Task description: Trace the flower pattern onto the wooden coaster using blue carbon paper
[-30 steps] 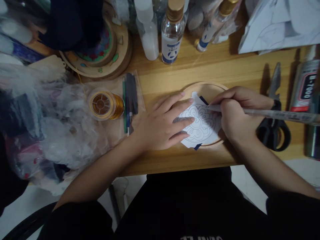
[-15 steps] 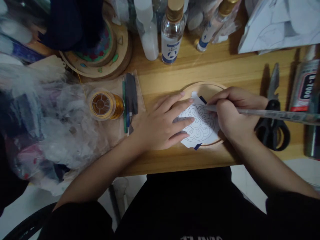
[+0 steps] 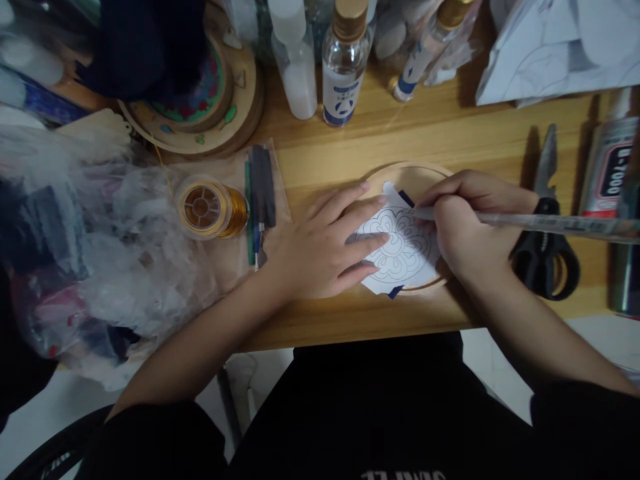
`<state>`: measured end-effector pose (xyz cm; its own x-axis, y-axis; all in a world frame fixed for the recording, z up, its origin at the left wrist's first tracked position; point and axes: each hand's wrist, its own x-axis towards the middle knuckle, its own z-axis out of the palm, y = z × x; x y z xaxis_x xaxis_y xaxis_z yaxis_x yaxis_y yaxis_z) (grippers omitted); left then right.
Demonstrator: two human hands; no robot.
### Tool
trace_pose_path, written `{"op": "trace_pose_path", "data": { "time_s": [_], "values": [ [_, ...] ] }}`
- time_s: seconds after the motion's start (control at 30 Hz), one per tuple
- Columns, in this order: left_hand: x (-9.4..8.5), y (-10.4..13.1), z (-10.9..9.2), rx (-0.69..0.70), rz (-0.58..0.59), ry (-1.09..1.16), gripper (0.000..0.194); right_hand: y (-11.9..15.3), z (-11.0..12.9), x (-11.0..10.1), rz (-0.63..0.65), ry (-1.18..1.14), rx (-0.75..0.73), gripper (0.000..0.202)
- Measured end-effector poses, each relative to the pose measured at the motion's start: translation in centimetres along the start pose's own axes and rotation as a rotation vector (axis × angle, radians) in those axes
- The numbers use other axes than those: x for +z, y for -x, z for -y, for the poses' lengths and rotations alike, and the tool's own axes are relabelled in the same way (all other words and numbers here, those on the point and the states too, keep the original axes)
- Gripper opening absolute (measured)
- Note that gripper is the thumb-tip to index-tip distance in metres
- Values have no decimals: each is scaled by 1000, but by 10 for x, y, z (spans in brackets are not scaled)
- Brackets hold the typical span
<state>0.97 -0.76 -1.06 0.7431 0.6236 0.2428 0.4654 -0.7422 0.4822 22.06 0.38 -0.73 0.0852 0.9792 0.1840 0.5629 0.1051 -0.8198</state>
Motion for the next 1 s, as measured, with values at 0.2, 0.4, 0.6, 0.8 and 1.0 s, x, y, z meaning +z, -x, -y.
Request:
{"op": "trace_pose_path", "data": {
  "time_s": [0.2,0.4,0.6,0.8,1.0],
  "values": [
    [1,0,0,-20,9,21,36,3,-4,1,-133,-17,0,27],
    [-1,0,-1,0,-21,2,36,-3,-1,3,-102,-165,55,22],
    [-4,0,-2,18,-28,-58,33,-16,3,-17,238,-505,221,45],
    [-5,-1,-4,25,-49,-79,31,0,-4,-89,114,154,64,58],
    [-5,0,-5,22,-52,-96,31,56,-32,-121,30,782,31,46]
  ]
}}
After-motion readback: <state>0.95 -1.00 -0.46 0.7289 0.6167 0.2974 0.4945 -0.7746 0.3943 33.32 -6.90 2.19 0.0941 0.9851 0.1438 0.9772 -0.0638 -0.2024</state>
